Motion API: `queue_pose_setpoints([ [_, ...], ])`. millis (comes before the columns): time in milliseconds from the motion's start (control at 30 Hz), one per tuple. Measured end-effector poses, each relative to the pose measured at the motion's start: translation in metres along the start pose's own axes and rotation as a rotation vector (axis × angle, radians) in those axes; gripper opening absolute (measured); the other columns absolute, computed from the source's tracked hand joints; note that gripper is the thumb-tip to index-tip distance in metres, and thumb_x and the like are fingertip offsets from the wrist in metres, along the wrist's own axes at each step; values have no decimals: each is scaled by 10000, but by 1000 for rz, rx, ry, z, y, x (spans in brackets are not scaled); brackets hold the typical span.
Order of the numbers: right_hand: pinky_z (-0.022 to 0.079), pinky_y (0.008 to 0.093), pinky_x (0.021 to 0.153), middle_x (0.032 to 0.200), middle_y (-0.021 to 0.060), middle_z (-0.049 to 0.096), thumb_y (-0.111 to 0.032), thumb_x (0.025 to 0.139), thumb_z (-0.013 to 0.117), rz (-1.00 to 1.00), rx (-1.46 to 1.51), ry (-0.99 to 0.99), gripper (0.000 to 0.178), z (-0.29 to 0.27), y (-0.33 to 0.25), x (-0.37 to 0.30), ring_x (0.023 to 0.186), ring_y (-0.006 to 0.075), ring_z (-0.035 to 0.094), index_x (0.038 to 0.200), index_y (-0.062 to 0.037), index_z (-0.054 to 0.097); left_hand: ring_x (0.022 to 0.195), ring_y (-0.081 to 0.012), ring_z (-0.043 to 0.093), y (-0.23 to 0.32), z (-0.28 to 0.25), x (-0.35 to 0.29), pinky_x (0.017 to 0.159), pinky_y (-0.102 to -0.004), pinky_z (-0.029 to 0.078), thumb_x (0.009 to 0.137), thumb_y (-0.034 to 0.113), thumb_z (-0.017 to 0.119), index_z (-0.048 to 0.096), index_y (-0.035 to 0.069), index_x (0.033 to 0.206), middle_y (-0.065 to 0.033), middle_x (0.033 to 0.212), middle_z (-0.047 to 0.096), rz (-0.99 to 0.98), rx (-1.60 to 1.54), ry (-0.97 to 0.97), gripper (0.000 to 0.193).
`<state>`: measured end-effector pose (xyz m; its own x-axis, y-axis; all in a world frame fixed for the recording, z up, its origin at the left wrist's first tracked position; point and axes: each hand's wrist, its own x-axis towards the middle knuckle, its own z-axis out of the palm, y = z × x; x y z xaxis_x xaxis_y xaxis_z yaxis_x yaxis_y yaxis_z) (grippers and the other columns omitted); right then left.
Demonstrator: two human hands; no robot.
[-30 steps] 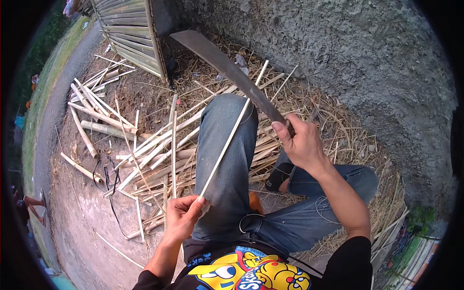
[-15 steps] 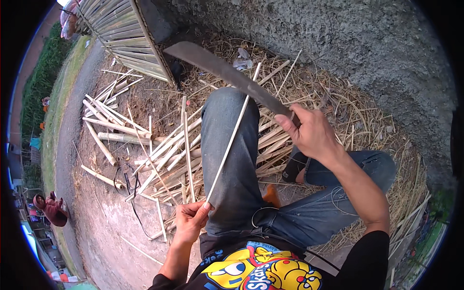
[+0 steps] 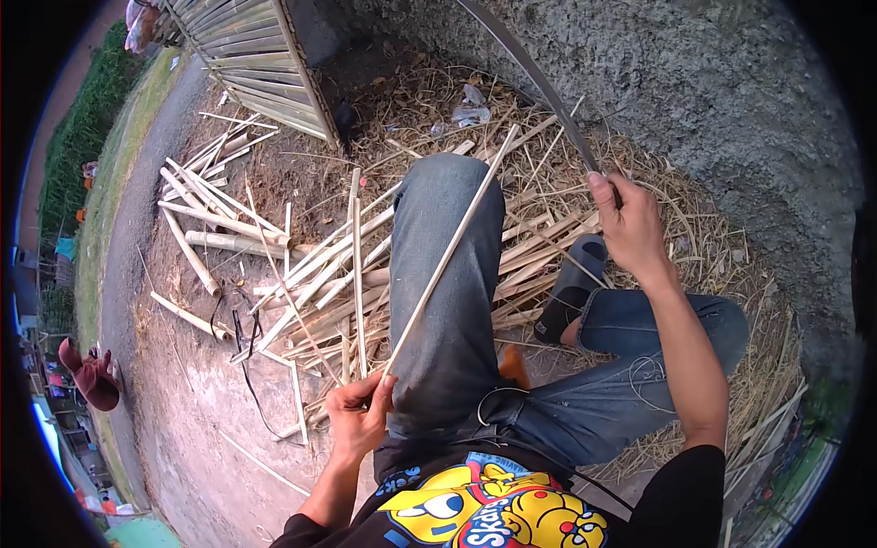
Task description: The person uses a large knife to shave thin strips of bamboo from a long stick, holding the stick against their leg for support and repeatedly drawing the blade along its length.
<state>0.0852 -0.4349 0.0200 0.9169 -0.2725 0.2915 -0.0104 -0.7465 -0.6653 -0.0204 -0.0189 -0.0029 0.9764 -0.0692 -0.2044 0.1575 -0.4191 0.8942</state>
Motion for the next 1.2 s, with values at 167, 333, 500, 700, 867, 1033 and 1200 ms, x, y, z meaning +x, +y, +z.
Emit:
queue_pose_setpoints([
  [167,431,443,476,540,160,544,-547,992,564,-101,-13,-279,577,25,-53,-37,487,342,589,826,5,582,552,-62,606,15,17,19,496,-214,450,935,19,702,750,-59,974,-50,624,654,265,194,97,100],
  [333,505,470,521,626,157,621,-604,935,607,-298,-148,-273,566,42,-62,-46,581,387,649,889,-40,593,424,-199,540,10,12,19,435,-290,400,827,-56,748,738,11,1005,-104,572,589,574,428,200,191],
  [500,505,480,500,614,174,631,-633,959,540,-139,-248,-212,612,31,-45,-8,573,387,668,882,-31,614,448,-231,556,18,7,16,436,-318,402,806,-60,755,736,36,1025,-105,597,593,587,495,199,240],
  [700,406,402,509,542,128,523,-511,1035,513,48,-107,-81,583,4,-7,8,491,268,527,795,12,608,410,-227,499,-2,6,11,420,-333,368,803,-59,756,731,32,1035,-88,552,532,564,459,202,251],
  [867,387,318,469,573,41,528,-499,1044,509,255,239,-137,562,9,-14,-2,484,136,527,791,-6,602,419,-223,507,-3,3,15,428,-339,367,798,-50,760,730,42,1018,-82,559,538,571,479,198,241],
  [1033,361,238,410,625,15,557,-492,987,621,372,536,-135,504,5,-23,-5,454,67,509,835,-12,609,416,-211,510,0,5,28,429,-320,366,810,-55,741,732,21,1001,-86,554,538,597,460,202,207],
  [1200,374,221,398,737,36,658,-264,846,842,164,558,-97,342,9,-55,-7,483,52,552,872,-7,618,423,-227,500,18,11,47,429,-345,360,789,-52,766,721,37,1037,-68,571,541,724,509,169,267],
])
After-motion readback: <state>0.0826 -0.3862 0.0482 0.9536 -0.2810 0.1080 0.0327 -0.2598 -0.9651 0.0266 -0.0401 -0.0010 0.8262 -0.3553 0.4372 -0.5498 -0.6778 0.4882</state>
